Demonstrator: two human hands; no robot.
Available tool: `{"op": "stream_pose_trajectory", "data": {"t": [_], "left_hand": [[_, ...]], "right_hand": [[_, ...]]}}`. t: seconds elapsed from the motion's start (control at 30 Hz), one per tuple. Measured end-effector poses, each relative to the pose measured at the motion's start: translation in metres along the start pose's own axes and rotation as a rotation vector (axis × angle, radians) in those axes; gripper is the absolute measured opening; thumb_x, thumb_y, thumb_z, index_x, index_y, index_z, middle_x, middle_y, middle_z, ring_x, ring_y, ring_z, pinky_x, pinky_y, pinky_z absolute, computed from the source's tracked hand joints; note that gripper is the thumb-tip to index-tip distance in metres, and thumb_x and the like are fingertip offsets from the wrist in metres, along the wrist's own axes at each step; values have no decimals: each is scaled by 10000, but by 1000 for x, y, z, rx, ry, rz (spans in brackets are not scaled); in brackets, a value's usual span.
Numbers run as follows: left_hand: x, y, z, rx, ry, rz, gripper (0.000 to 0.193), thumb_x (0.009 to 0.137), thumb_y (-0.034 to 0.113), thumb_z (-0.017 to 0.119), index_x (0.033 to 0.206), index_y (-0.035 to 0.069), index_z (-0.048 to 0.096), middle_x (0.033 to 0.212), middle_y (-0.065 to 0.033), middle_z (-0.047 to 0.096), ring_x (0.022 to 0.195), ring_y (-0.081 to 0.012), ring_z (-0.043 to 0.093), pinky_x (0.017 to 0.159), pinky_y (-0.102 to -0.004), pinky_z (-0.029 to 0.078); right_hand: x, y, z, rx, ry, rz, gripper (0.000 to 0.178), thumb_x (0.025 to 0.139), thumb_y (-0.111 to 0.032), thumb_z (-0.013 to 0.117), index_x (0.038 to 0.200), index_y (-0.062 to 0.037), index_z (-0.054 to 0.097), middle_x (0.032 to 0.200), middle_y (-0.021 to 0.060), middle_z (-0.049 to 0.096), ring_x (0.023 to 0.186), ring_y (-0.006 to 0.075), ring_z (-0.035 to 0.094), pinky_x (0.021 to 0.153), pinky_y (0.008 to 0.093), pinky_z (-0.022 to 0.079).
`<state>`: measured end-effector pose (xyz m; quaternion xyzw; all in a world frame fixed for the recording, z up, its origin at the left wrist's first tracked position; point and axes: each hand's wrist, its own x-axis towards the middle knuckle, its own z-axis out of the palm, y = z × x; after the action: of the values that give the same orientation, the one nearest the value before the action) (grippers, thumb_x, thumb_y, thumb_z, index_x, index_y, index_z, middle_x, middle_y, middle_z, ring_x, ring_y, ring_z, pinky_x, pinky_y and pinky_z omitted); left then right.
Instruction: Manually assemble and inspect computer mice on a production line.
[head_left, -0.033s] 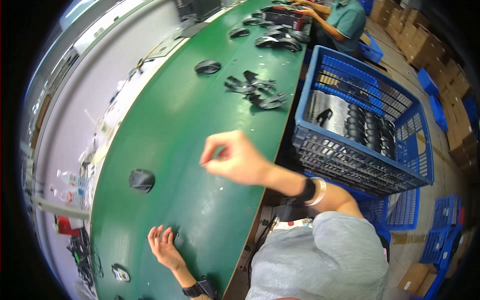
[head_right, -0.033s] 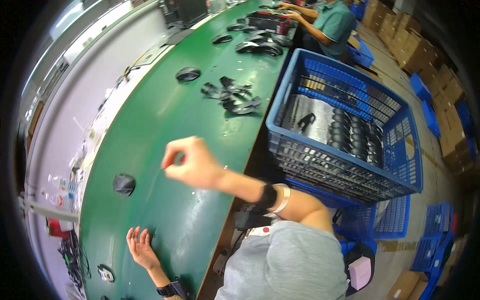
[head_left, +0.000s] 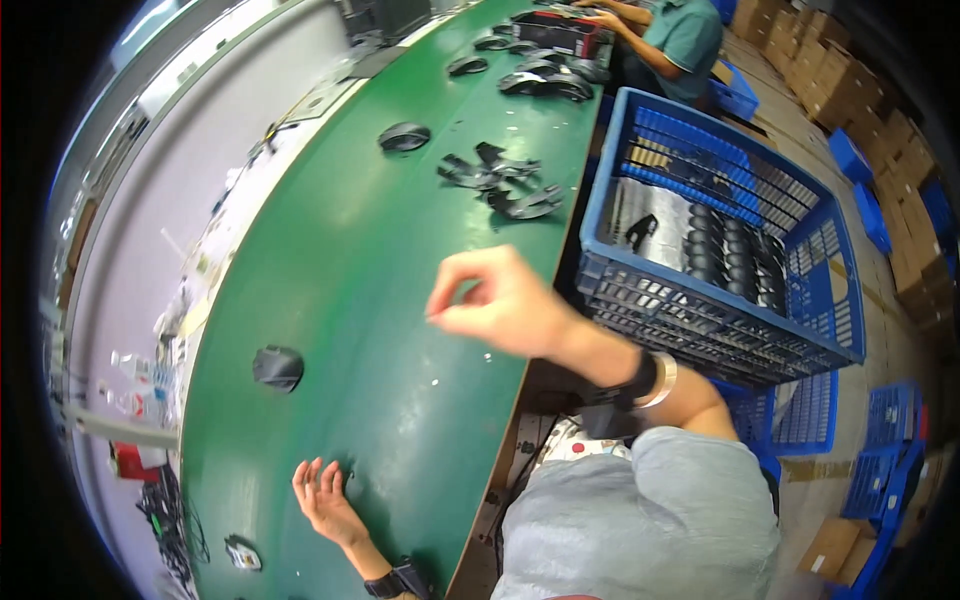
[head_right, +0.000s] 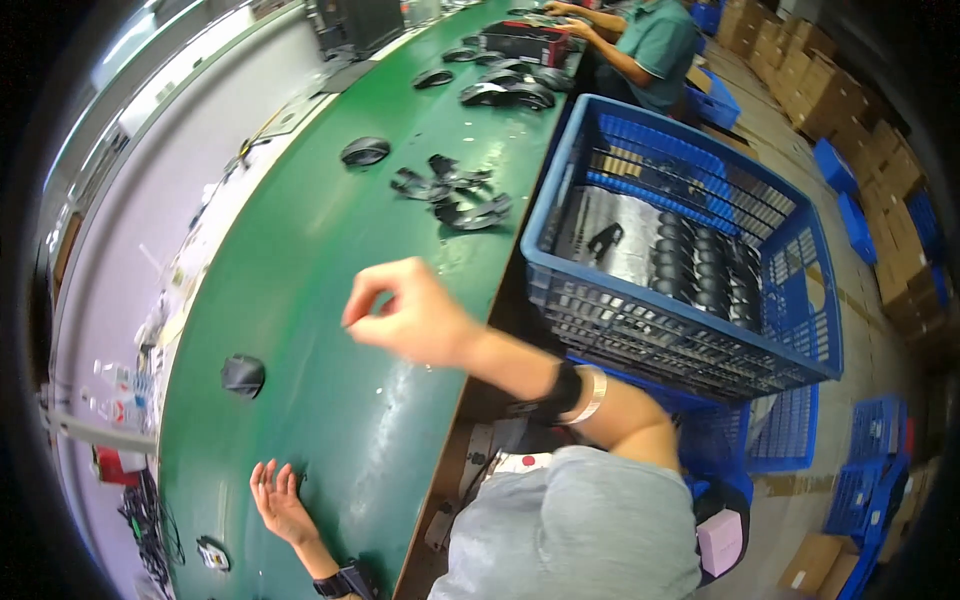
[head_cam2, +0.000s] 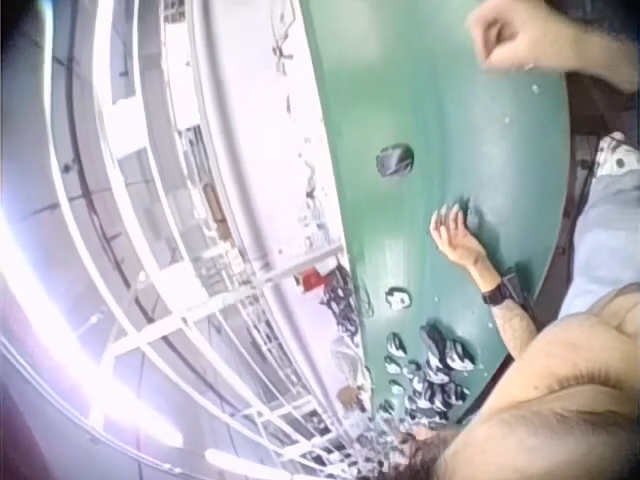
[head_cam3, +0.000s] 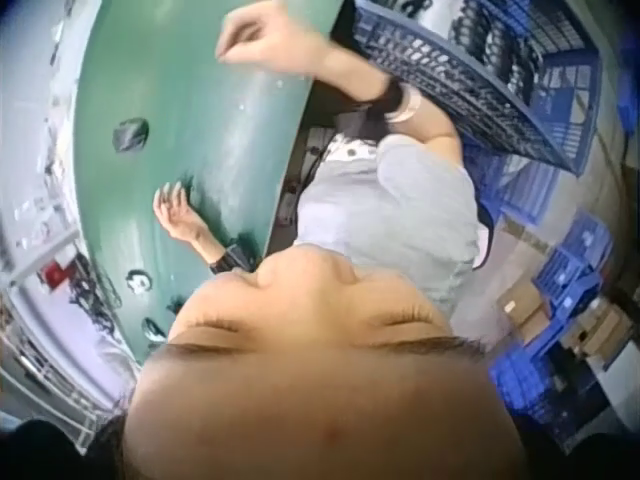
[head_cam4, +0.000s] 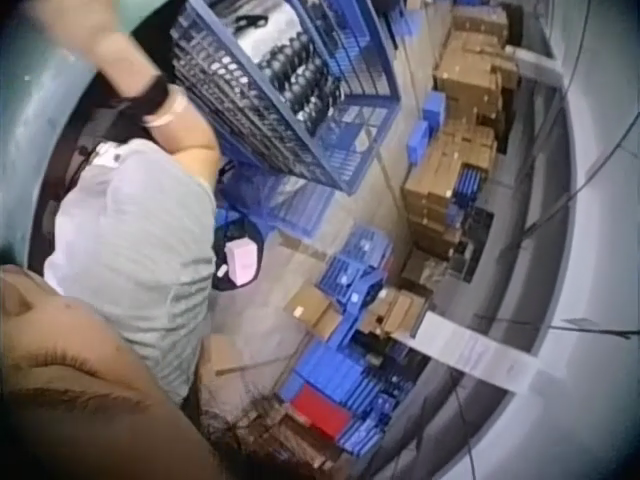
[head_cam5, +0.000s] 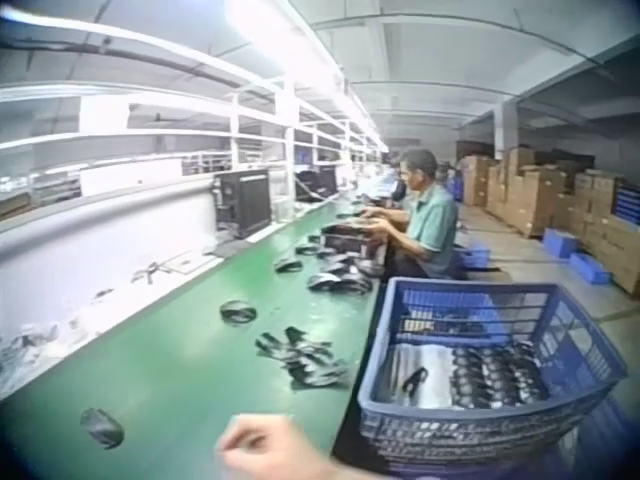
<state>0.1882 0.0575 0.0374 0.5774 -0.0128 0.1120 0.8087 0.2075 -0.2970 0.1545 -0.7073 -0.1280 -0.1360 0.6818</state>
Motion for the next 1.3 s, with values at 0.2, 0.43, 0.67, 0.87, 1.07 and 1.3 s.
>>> {"op": "stream_pose_trajectory", "data": {"t": [0.2,0.43,0.67,0.87,1.07,1.3], "left_hand": [[3,-10,14,126,12,44,447,862,265,458,1225,5,423,1163,-152,499,1041,-271,545,885,-337,422],[6,1,99,1246,-251,486,659,766,265,616,1310,-2,357,1364,-148,402,1333,-335,256,1091,-492,96],[-6,-12,133,1317,-882,299,795,780,519,579,1382,77,307,1446,-160,262,1363,-334,177,1086,-501,157],[-72,-48,100,1254,-771,427,846,745,595,553,1376,81,322,1457,-203,198,1370,-352,134,1079,-550,128],[-82,-64,102,1269,-614,492,837,728,626,536,1347,82,388,1441,-201,243,1365,-358,142,1074,-549,116],[-75,-81,109,1252,-596,532,830,733,664,497,1336,99,415,1435,-203,251,1367,-349,132,1076,-556,95]], "right_hand": [[-39,-57,-231,-463,-44,491,124,783,-105,674,870,-22,640,791,5,613,713,68,569,602,204,470],[-79,69,-529,-1177,30,1180,709,631,-460,774,1190,-75,569,975,101,666,827,198,632,719,342,492],[-264,215,-521,-1252,-110,1298,502,913,-293,489,1292,26,409,1209,240,525,905,348,617,803,424,479],[-154,379,-478,-1485,-536,-218,472,909,-279,439,1327,-67,380,1192,290,494,1055,399,527,848,475,448],[-12,484,-324,-1235,-818,-464,483,899,-281,450,1326,-67,380,1195,290,491,1059,400,523,851,475,446],[51,496,-275,-1205,-921,-557,495,887,-284,463,1325,-67,381,1199,290,488,1064,401,518,855,475,444]]}}
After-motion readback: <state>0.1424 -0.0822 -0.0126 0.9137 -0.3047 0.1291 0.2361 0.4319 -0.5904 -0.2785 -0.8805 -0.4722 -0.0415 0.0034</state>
